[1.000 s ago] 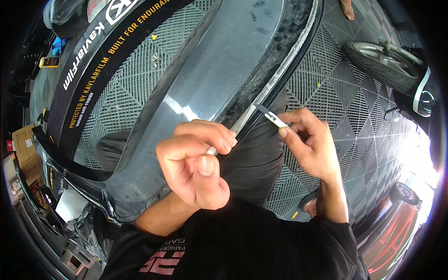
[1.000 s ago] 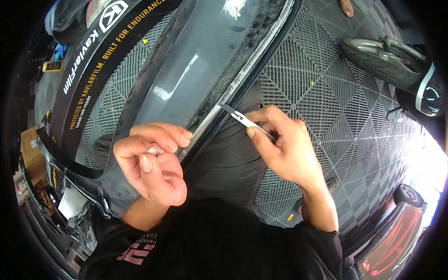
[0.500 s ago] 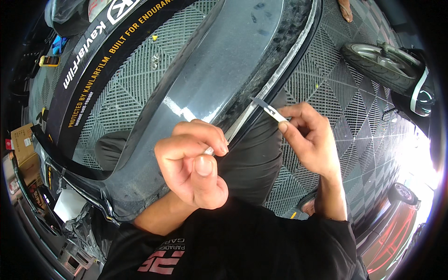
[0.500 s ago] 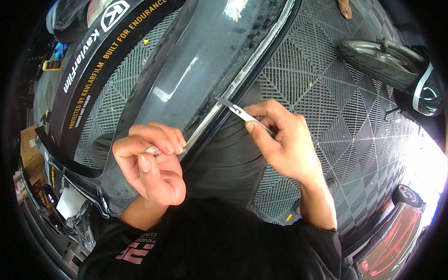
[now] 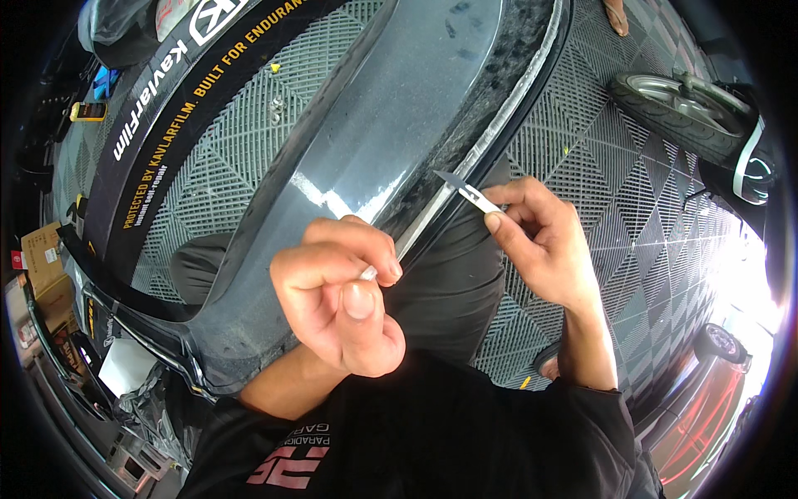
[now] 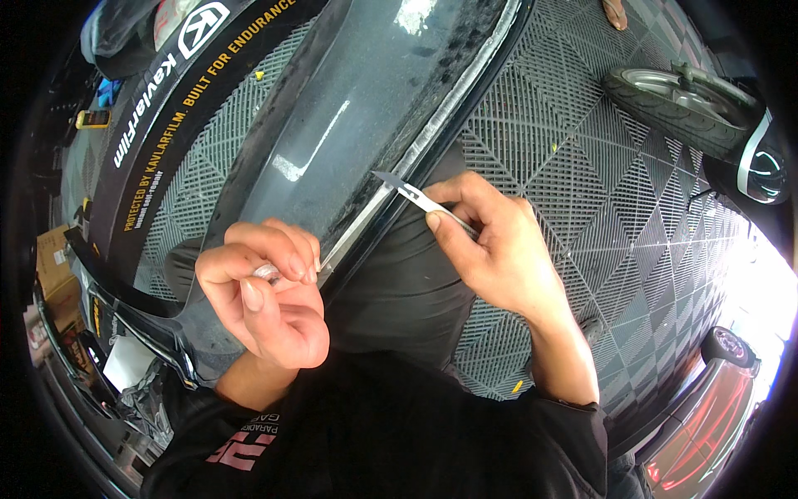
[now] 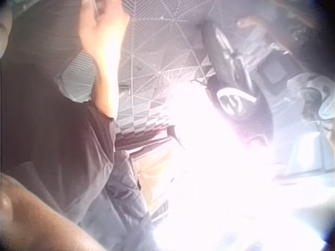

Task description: The person uses a utility knife to trim excess protective film along the edge of a car bumper. They carefully guide the blade along the contour and peel away the trimmed film strip.

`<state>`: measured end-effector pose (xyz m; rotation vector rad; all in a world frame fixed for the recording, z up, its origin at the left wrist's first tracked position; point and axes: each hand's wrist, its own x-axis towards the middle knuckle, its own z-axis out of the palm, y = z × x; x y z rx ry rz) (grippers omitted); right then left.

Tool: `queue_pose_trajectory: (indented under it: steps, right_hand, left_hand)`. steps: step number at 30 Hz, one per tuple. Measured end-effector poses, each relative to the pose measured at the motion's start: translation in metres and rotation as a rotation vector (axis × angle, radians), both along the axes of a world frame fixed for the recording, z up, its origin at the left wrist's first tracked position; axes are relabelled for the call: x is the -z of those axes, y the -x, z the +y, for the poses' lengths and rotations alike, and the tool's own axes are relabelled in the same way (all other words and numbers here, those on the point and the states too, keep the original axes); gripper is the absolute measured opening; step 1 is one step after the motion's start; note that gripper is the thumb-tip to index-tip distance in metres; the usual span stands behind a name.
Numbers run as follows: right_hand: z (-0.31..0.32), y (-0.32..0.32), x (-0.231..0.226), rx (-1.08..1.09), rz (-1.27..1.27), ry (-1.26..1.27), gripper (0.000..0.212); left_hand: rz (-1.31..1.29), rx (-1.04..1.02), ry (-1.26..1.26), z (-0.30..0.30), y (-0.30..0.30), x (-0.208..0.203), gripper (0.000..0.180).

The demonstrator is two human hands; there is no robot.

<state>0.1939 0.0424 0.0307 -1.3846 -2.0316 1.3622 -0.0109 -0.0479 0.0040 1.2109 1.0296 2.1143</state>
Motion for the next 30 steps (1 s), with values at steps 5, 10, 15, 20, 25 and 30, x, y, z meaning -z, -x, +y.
queue_pose_trajectory:
  steps: [5, 10, 15, 20, 25, 30]
  right_hand:
    - [-0.008, -0.003, -0.006, -0.025, 0.038, -0.065, 0.018]
    - [-0.002, 0.0, -0.002, -0.019, -0.022, 0.012, 0.018]
    - [-0.009, 0.001, -0.004, -0.013, 0.009, -0.052, 0.018]
    - [-0.006, 0.001, -0.005, 0.016, -0.025, -0.03, 0.019]
    - [-0.011, 0.002, -0.004, -0.016, -0.015, -0.006, 0.019]
    - [-0.013, 0.0, -0.004, 0.0, 0.002, -0.054, 0.019]
  left_hand:
    - [-0.015, -0.006, 0.011, -0.001, 0.001, -0.001, 0.021]
    - [-0.028, 0.002, 0.023, -0.003, 0.001, -0.004, 0.02]
    - [0.012, -0.034, 0.035, -0.004, 0.006, -0.006, 0.018]
    - [0.035, -0.044, 0.047, -0.007, 0.007, -0.01, 0.019]
    - [0.024, -0.041, 0.048, -0.007, 0.008, -0.014, 0.02]
    - [0.059, -0.047, 0.036, -0.007, 0.011, -0.017, 0.02]
